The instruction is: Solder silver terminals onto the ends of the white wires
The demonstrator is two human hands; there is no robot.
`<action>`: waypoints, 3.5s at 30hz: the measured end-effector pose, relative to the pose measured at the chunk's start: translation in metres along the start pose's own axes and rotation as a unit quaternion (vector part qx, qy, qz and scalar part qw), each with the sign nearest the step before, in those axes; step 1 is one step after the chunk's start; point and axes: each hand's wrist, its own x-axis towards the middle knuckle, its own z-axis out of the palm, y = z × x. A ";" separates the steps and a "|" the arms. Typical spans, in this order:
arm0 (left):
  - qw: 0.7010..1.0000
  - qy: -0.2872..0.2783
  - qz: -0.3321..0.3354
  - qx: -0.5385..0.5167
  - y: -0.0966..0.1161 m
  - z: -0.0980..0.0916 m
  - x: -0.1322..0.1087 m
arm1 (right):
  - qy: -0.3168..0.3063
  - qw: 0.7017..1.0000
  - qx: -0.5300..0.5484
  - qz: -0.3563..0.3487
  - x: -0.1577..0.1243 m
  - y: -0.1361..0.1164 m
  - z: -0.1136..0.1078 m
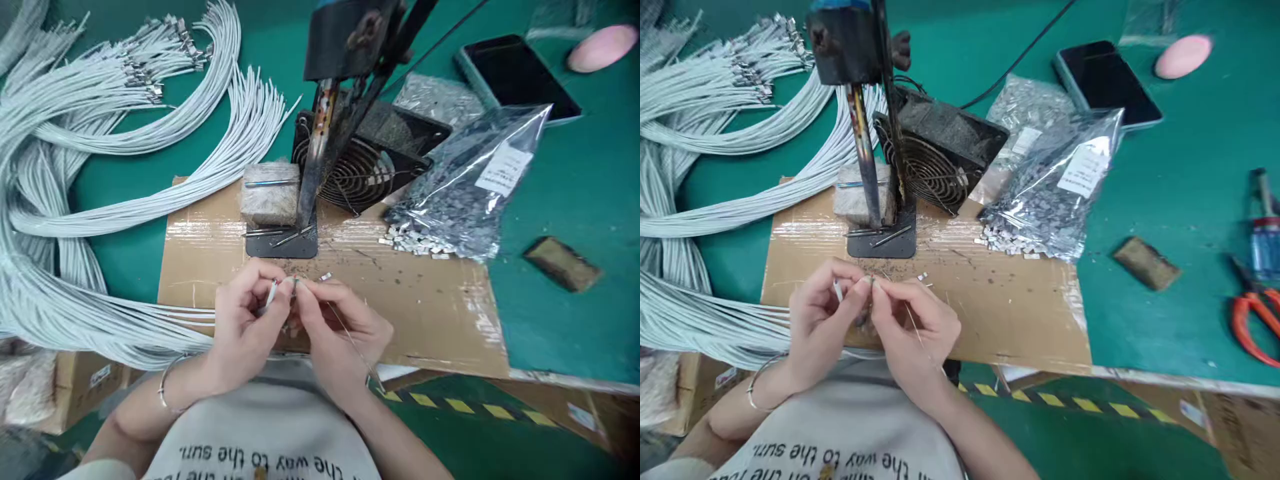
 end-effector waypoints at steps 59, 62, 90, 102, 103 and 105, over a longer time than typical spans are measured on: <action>0.993 0.080 -0.050 0.064 0.016 0.000 0.015 | -0.099 0.995 0.003 0.022 0.030 -0.014 -0.028; 0.992 0.082 -0.041 0.085 0.013 -0.001 0.014 | -0.069 0.993 0.058 0.074 0.031 -0.013 -0.027; 0.996 0.041 0.003 0.082 0.014 0.003 0.017 | -0.105 0.988 0.069 0.086 0.042 -0.018 -0.027; 0.997 0.044 0.005 0.069 0.014 0.004 0.018 | -0.119 0.987 0.060 0.085 0.044 -0.016 -0.029; 0.997 0.042 0.007 0.068 0.013 0.004 0.018 | -0.120 0.987 0.062 0.085 0.044 -0.016 -0.029; 0.997 0.039 0.011 0.066 0.013 0.004 0.017 | -0.121 0.987 0.063 0.087 0.044 -0.016 -0.029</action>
